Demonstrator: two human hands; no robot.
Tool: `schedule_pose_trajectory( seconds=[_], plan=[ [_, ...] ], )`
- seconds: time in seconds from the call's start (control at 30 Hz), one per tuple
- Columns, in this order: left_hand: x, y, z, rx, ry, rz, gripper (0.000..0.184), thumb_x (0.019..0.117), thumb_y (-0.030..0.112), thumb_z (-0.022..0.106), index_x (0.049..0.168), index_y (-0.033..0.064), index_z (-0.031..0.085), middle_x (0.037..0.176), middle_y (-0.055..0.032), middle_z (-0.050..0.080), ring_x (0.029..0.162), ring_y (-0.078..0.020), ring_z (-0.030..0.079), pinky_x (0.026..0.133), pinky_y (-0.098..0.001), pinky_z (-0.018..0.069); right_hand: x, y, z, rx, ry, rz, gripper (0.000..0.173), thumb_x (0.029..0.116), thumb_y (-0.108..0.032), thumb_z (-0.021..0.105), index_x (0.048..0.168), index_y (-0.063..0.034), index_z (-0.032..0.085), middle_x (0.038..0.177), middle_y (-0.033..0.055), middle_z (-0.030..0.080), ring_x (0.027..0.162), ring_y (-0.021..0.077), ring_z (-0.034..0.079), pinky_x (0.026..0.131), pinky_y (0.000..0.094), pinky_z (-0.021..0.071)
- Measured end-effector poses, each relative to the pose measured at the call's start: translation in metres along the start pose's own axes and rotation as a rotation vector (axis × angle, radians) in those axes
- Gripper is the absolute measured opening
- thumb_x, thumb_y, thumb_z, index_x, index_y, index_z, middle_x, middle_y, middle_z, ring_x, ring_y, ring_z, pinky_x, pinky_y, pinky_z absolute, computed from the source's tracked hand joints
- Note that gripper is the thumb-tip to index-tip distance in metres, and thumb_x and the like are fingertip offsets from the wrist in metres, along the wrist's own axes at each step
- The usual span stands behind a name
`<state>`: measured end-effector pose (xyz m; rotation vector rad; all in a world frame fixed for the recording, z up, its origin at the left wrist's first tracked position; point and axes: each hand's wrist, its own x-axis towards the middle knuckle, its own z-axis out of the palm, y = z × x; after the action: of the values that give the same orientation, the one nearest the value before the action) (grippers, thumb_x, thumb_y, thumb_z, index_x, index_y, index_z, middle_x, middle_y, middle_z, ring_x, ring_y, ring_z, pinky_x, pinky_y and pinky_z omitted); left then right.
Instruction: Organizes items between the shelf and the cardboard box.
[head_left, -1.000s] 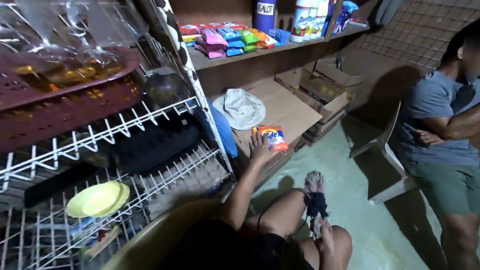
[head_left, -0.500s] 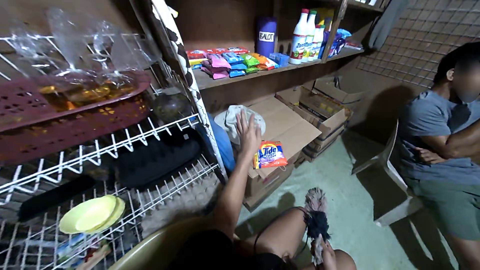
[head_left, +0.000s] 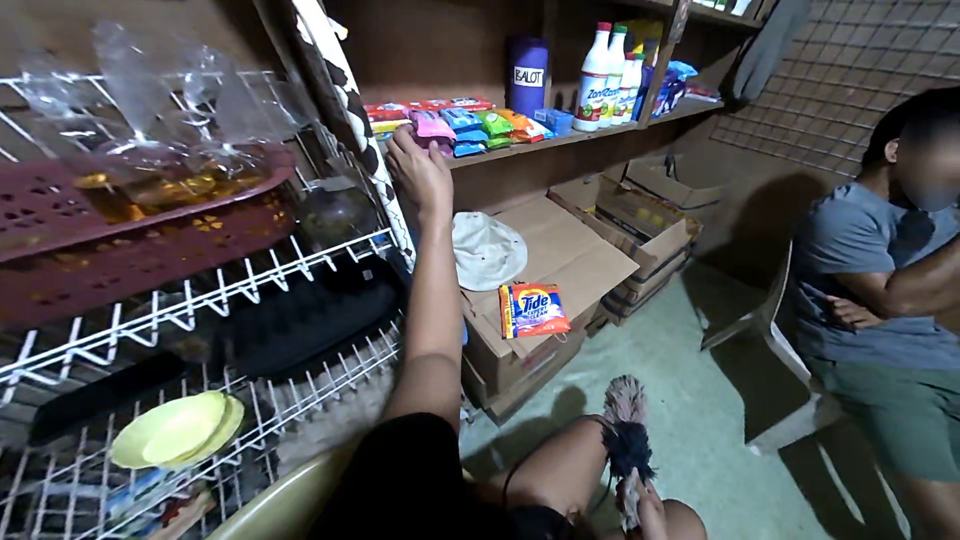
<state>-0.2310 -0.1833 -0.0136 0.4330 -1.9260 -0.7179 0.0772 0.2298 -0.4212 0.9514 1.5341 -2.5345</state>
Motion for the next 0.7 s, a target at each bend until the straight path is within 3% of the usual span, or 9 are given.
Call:
schedule_pose_trajectory(
  seconds=[0.13,0.33,0.5,0.7],
  plan=[
    [0.008,0.006,-0.002,0.046,-0.046,0.032,0.048,0.1021,0.027,0.057,0.142,0.0014,0.052,0.145,-0.0269,0.051,0.133,-0.0454,0.049,0.109,-0.0587,0.039,-0.001,-0.002,0.003,0.007,0.0,0.006,0.02,0.1109,-0.014,0.037,0.112,-0.0031,0.054,0.064,-0.0008,0.061,0.053,0.0055,0.06,0.051,0.023,0.0537],
    [0.017,0.008,-0.001,0.101,-0.052,0.082,0.028,0.1018,0.022,0.057,0.121,0.0043,0.068,0.138,-0.0216,0.056,0.13,-0.0423,0.051,0.106,-0.0599,0.0394,0.001,0.001,0.0,0.035,-0.013,-0.009,0.022,0.1111,-0.015,0.037,0.109,-0.0044,0.056,0.064,-0.0008,0.062,0.052,0.0056,0.06,0.051,0.0226,0.0535],
    [0.019,0.006,0.001,0.112,-0.04,0.091,0.029,0.1013,0.021,0.056,0.119,0.0008,0.067,0.143,-0.0217,0.053,0.133,-0.0416,0.05,0.108,-0.0587,0.0389,0.005,0.005,-0.005,0.032,-0.029,-0.002,0.023,0.1115,-0.017,0.037,0.108,-0.0049,0.056,0.065,0.0001,0.063,0.054,0.0071,0.062,0.051,0.0236,0.055],
    [0.024,0.014,0.001,0.059,-0.063,0.07,0.029,0.1017,0.009,0.051,0.124,-0.0051,0.062,0.15,-0.0224,0.047,0.124,-0.0388,0.059,0.099,-0.0528,0.0503,0.002,0.002,-0.001,0.029,0.003,0.008,0.021,0.1114,-0.016,0.037,0.113,-0.0032,0.054,0.066,0.0015,0.063,0.055,0.0077,0.062,0.052,0.0246,0.0551]
  ],
)
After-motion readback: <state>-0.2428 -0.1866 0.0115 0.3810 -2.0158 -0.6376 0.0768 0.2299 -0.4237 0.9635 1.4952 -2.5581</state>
